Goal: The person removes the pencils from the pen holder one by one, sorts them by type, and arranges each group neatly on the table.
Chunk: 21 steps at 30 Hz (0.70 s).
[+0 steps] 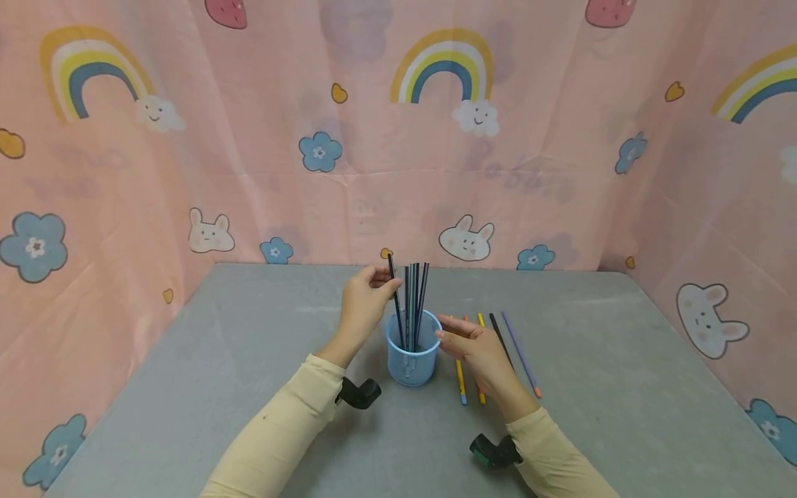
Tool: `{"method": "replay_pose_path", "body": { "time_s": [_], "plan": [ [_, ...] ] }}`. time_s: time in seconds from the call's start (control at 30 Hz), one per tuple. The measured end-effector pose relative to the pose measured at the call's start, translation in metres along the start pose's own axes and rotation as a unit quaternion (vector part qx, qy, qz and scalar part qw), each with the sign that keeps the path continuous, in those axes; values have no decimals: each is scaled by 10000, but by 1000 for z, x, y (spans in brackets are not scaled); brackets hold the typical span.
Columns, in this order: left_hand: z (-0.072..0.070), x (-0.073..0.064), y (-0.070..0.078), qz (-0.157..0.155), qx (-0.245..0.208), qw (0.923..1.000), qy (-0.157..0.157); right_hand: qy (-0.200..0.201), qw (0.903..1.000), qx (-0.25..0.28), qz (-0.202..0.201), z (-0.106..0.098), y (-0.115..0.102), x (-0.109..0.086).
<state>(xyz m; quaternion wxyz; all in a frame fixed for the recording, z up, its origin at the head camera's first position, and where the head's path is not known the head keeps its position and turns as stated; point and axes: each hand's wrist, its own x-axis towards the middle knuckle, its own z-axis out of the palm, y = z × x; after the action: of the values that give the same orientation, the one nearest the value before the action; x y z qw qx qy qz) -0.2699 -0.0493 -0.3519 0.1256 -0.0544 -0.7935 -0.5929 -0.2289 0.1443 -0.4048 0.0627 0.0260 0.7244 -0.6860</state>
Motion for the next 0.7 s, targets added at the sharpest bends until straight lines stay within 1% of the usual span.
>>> {"method": "replay_pose_path", "body": {
  "time_s": [0.07,0.13,0.23,0.3,0.4,0.57,0.7],
  "plan": [
    [-6,2,8,116,-245,9996,29,-7,10000,-1,0,0,0,0],
    [-12,3,16,261,-395,9989,46,-16,10000,18,-17,1,0,0],
    [-20,4,26,394,-491,9980,65,-56,10000,27,-43,1,0,-1],
    [-27,5,32,432,-510,9977,79,-55,10000,25,-37,2,-1,-2],
    [-36,6,39,386,-576,9975,96,-36,10000,43,-14,3,-1,-2],
    [-50,8,41,226,-539,9983,30,-24,9999,99,-29,2,0,-1],
    [-58,8,33,55,-456,9988,-143,-53,10000,67,-41,1,-1,-2]
  ]
}}
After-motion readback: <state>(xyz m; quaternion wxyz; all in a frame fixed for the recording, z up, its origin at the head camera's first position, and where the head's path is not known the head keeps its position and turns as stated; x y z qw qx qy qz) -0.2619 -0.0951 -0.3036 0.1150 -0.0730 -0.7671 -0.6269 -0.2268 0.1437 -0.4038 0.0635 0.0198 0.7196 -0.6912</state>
